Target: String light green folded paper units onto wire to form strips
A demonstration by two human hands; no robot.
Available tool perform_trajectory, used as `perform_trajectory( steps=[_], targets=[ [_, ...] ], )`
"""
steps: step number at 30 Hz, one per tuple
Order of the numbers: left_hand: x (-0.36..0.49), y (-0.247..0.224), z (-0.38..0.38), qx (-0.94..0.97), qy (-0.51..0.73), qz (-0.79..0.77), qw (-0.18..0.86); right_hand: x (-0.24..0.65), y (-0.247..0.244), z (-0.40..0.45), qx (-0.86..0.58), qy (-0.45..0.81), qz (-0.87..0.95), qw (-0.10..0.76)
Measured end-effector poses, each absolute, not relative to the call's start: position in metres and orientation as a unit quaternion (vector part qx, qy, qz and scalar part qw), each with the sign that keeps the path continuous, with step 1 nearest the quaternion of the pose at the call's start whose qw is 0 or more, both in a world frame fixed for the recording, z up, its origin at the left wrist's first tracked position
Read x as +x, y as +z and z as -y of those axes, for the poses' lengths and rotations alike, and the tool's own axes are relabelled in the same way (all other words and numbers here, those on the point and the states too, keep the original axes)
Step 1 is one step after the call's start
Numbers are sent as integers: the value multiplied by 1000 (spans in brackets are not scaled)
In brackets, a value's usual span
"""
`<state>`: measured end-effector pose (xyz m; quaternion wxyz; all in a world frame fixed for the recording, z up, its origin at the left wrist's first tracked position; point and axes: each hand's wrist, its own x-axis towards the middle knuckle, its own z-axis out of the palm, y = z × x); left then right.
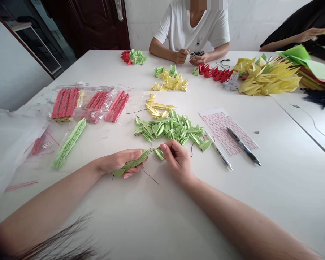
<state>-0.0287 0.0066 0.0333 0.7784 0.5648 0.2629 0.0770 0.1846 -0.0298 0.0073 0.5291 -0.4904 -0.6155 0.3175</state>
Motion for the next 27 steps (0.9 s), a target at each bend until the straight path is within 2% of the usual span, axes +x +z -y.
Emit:
perform_trajectory(
  steps=[11, 15, 19, 22, 27],
  targets=[
    [-27, 34, -6, 564, 61, -281, 774, 185, 7, 30, -493, 322, 616, 523],
    [-31, 34, -10, 583, 55, -260, 768, 187, 3, 29, -447, 423, 591, 522],
    [-32, 36, -12, 590, 50, -272, 758, 188, 1, 29, -353, 520, 629, 456],
    [-30, 36, -11, 609, 41, -287, 738, 187, 1, 30, -319, 492, 695, 416],
    [-28, 34, -10, 627, 25, -303, 717, 186, 2, 29, -332, 423, 736, 412]
  ],
)
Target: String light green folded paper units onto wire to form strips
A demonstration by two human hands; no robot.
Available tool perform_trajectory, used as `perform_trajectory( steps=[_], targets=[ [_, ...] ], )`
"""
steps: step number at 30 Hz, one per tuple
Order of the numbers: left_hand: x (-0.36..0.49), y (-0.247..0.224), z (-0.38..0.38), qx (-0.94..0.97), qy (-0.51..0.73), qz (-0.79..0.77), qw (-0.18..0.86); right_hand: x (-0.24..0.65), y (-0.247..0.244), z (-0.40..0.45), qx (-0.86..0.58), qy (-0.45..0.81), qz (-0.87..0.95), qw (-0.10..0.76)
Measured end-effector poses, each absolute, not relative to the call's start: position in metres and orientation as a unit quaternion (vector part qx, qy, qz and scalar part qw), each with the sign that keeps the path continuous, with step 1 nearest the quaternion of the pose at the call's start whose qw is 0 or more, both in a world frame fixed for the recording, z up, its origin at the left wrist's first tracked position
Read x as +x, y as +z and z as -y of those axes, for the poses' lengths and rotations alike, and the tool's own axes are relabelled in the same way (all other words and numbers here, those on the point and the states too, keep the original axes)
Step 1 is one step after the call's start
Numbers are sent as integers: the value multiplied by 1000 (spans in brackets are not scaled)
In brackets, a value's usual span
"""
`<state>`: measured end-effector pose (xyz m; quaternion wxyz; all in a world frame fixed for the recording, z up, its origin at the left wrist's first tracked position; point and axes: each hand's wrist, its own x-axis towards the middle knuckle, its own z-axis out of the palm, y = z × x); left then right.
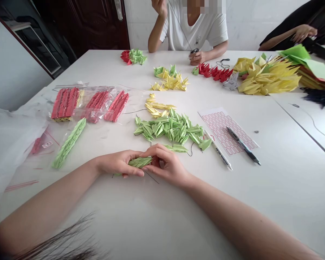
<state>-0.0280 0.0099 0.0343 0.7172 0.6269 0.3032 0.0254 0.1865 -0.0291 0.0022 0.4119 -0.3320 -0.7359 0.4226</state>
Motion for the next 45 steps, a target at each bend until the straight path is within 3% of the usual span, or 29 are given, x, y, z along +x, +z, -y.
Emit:
perform_trajectory(
  steps=[19, 28, 37, 45],
  targets=[
    [-27, 34, -7, 615, 12, -301, 729, 186, -2, 27, -368, 437, 711, 409],
    [-29, 31, -9, 583, 54, -274, 763, 186, 5, 29, -362, 553, 633, 403],
    [-30, 27, -12, 571, 74, -277, 769, 187, 5, 30, -421, 417, 663, 457],
    [-28, 29, -12, 564, 72, -270, 778, 191, 0, 31, -429, 413, 627, 502]
  ],
)
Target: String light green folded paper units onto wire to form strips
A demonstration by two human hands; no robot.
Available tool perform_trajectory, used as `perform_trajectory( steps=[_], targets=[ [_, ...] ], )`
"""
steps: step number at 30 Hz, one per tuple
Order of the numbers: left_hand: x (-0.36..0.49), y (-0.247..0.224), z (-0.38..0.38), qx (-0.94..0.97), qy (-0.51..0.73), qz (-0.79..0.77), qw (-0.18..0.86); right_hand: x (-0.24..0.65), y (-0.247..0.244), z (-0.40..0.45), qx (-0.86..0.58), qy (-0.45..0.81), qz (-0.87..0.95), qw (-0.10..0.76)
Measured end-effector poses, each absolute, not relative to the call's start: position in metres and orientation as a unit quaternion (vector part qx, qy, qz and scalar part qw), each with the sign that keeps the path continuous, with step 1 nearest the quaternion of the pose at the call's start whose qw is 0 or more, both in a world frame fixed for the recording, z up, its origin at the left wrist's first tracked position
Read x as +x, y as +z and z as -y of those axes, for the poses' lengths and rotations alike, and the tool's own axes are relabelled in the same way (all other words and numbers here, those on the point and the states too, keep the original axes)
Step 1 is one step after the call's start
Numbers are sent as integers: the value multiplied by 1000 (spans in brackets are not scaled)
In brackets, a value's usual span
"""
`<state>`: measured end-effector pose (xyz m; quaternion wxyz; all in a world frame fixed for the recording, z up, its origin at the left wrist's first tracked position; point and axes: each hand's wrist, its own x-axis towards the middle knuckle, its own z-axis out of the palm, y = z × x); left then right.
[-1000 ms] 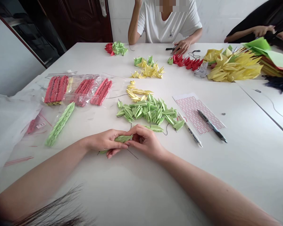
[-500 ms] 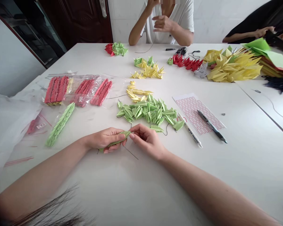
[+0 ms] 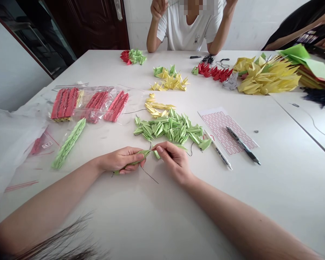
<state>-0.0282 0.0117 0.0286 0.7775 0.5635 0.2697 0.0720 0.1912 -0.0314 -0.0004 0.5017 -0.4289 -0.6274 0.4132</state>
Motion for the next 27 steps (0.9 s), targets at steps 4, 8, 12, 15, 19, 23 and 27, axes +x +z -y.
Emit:
perform_trajectory(
  steps=[4, 8, 12, 15, 19, 23, 27],
  targets=[
    [-27, 29, -11, 564, 71, -270, 777, 190, 2, 33, -452, 390, 612, 518],
    [-27, 29, -9, 575, 66, -269, 770, 189, 0, 33, -460, 392, 605, 519],
    [-28, 30, -8, 596, 66, -261, 757, 187, -2, 32, -436, 449, 578, 523],
    [-27, 31, -8, 613, 70, -258, 744, 187, -1, 32, -409, 498, 559, 522],
    [-25, 31, -7, 625, 68, -260, 733, 186, 3, 33, -386, 530, 602, 456],
    [-25, 31, -8, 601, 59, -277, 748, 184, 7, 34, -394, 501, 652, 411],
    [-30, 29, -14, 537, 73, -269, 796, 184, 7, 32, -430, 471, 602, 480]
  ],
)
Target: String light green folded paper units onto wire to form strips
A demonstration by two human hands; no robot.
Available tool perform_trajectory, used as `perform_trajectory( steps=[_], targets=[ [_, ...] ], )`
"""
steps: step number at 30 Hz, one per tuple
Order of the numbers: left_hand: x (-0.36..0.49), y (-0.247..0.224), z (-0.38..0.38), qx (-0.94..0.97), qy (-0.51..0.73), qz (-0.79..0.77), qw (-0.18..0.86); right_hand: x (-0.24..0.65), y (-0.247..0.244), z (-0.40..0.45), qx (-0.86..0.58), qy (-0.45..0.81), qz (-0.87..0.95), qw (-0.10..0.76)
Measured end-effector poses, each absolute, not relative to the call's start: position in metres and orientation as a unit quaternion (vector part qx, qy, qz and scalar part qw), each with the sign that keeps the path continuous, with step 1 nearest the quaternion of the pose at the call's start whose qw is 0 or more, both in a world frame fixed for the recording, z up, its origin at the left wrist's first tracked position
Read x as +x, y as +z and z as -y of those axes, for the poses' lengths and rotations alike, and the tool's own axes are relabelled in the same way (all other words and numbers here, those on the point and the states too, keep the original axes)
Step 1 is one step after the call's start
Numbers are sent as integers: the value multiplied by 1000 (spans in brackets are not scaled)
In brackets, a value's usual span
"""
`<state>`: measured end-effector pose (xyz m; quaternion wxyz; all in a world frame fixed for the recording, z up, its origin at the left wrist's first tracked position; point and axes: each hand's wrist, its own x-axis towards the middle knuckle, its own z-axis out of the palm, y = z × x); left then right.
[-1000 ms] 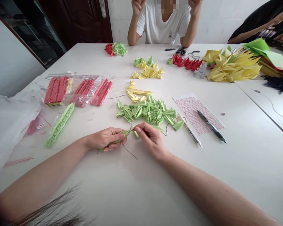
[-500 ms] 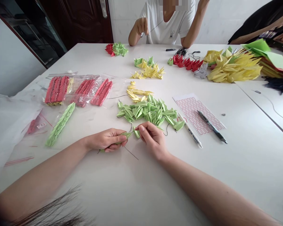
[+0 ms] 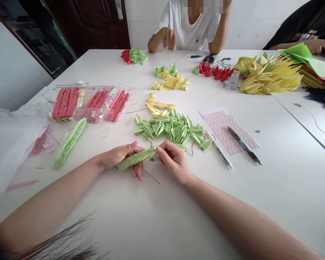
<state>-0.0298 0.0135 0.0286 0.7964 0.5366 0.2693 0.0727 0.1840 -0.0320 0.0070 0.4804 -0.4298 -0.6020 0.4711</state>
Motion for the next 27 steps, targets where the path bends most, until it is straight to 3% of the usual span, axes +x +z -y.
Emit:
perform_trajectory(
  steps=[10, 21, 27],
  targets=[
    [-38, 23, -23, 506, 146, -307, 793, 188, 5, 28, -489, 402, 509, 583],
    [-34, 22, -21, 530, 244, -409, 701, 187, 0, 28, -448, 432, 564, 543],
    [-34, 27, -21, 523, 221, -426, 704, 187, -1, 27, -396, 444, 630, 499]
  ],
)
